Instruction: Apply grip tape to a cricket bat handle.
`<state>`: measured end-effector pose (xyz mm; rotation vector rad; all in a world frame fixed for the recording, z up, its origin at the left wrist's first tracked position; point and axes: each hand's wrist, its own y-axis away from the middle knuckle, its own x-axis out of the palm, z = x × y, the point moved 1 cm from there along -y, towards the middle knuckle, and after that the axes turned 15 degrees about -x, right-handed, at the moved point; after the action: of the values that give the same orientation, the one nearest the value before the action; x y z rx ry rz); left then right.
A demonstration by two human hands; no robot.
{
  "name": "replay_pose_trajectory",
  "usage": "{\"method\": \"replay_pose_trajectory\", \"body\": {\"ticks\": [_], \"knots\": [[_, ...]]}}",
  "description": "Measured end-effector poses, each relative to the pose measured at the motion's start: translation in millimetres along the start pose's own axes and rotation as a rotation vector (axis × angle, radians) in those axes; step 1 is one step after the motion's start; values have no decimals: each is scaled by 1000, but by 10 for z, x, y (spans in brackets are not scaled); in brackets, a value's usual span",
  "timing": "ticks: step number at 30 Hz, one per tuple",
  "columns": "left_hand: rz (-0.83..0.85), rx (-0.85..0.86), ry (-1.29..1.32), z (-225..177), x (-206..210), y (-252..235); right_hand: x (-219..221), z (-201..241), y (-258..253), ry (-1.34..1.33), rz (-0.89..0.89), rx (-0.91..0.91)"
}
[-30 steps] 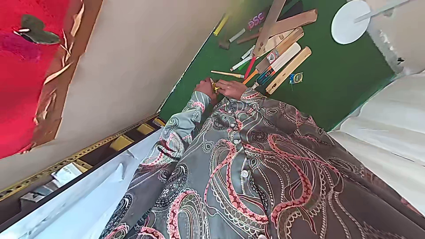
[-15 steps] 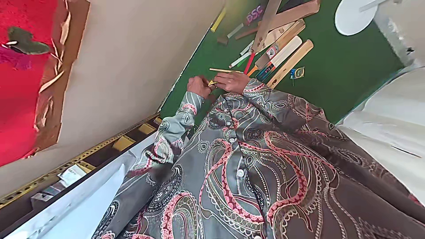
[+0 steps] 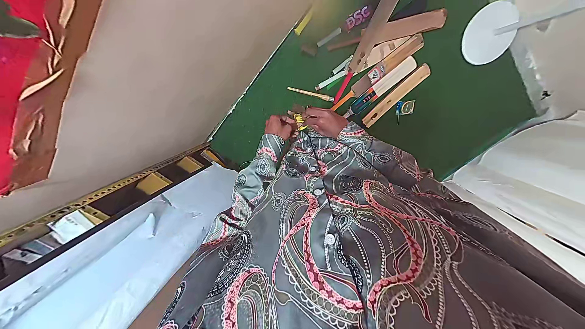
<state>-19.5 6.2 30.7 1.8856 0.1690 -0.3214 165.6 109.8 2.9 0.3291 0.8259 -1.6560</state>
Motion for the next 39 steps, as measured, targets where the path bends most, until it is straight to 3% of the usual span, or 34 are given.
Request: {"method": "replay_pose_trajectory", "body": {"ticks": [3, 6, 9, 13, 17, 23, 27, 33, 39], "knots": [[-21, -19, 87, 88, 43, 55, -45, 65, 40, -276, -151, 280], [-14, -14, 158, 143, 60, 126, -107, 265, 3, -626, -297, 790], [47, 12, 287, 149, 88, 16, -80, 273, -70, -749, -276, 1061], [45, 50, 230, 246, 130, 91, 114, 310, -103, -630, -200, 1031], [-95, 101, 99, 166, 172, 217, 141, 273, -44, -464, -277, 992], [-278, 44, 160, 251, 363, 312, 297, 449, -33, -369, -366, 973], [-321, 30, 158, 335, 401, 311, 476, 582, -8, -343, -426, 980], [-316, -24, -86, 373, 433, 429, 627, 650, -17, -319, -560, 999], [-338, 50, 133, 388, 347, 373, 563, 579, -148, -416, -645, 973]]}}
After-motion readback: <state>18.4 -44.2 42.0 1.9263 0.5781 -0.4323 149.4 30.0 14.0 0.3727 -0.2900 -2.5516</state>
